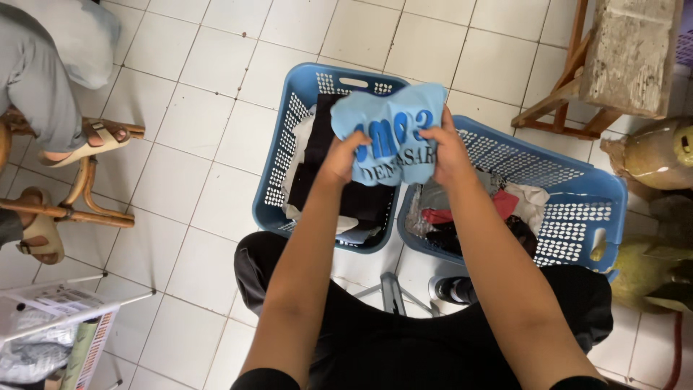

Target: The person takes items of clothing, including shirts and pants, from one laundry basket, folds them individually by hand, and stacks them into another laundry basket.

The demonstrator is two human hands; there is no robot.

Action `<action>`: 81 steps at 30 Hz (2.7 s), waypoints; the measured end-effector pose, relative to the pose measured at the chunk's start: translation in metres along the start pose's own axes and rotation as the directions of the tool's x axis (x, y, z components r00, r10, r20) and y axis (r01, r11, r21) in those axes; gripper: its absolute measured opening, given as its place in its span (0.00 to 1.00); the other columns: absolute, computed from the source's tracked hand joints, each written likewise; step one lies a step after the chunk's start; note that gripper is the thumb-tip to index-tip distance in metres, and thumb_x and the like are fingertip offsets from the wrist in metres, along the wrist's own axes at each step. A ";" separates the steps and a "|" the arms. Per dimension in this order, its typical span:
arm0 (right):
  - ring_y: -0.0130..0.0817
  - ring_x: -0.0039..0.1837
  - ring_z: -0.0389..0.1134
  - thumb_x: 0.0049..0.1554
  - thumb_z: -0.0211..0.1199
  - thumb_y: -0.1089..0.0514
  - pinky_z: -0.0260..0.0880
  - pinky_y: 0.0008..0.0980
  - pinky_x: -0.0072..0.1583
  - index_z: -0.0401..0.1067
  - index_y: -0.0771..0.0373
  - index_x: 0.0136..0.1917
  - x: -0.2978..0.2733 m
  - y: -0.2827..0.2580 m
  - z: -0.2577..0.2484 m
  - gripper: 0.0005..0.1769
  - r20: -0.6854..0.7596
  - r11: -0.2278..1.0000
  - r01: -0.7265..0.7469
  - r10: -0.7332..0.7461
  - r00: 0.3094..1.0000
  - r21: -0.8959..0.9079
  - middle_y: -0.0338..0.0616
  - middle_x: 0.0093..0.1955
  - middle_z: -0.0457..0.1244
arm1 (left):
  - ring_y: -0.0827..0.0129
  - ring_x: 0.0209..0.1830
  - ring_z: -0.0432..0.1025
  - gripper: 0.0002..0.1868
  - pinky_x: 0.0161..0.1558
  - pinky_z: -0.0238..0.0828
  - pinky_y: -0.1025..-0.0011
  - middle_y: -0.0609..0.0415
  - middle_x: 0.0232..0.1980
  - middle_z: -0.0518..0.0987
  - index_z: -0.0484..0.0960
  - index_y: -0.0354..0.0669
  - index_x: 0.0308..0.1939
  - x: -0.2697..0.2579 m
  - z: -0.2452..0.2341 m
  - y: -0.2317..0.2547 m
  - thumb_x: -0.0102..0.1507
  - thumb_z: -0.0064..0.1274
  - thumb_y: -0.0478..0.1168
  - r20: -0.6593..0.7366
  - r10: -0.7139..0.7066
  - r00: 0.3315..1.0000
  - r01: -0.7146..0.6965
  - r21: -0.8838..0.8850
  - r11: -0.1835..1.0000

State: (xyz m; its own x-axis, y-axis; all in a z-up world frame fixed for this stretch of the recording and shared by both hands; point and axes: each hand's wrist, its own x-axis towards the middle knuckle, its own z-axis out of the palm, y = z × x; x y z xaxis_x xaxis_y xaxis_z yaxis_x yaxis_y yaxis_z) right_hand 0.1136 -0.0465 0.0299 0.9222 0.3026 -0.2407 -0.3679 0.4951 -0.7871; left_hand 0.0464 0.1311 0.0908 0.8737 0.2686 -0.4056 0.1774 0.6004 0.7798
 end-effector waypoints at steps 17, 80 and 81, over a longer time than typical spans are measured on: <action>0.63 0.82 0.42 0.60 0.62 0.45 0.60 0.61 0.72 0.40 0.57 0.84 0.036 0.119 -0.009 0.49 -0.067 0.182 -0.081 0.082 0.994 -0.980 0.62 0.83 0.36 | 0.45 0.78 0.46 0.35 0.72 0.46 0.42 0.41 0.78 0.49 0.43 0.48 0.80 0.076 -0.109 -0.050 0.72 0.38 0.48 -0.112 0.248 0.962 0.161 0.969 -0.187; 0.36 0.51 0.61 0.58 0.56 0.54 0.68 0.34 0.53 0.62 0.58 0.49 -0.030 0.203 -0.380 0.08 -0.395 0.285 -0.442 0.206 0.895 -0.851 0.41 0.49 0.56 | 0.38 0.82 0.17 0.38 0.76 0.12 0.38 0.41 0.84 0.29 0.61 0.51 0.75 -0.039 -0.055 -0.268 0.65 0.32 0.65 0.135 -0.475 0.869 -0.398 0.762 -0.510; 0.31 0.35 0.56 0.55 0.56 0.61 0.63 0.30 0.42 0.58 0.55 0.27 -0.025 0.198 -0.372 0.16 -0.309 0.349 -0.309 0.057 0.949 -0.885 0.32 0.28 0.52 | 0.38 0.82 0.16 0.37 0.76 0.12 0.37 0.41 0.85 0.29 0.61 0.51 0.75 -0.039 -0.056 -0.265 0.66 0.33 0.64 0.168 -0.476 0.863 -0.415 0.773 -0.480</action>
State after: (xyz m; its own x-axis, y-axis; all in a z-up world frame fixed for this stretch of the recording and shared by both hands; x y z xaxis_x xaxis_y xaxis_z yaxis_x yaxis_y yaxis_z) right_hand 0.0618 -0.2596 -0.3309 0.8912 0.0642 -0.4491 -0.3080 -0.6413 -0.7028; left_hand -0.0604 0.0037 -0.1272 0.7458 -0.1801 -0.6413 -0.0972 -0.9819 0.1627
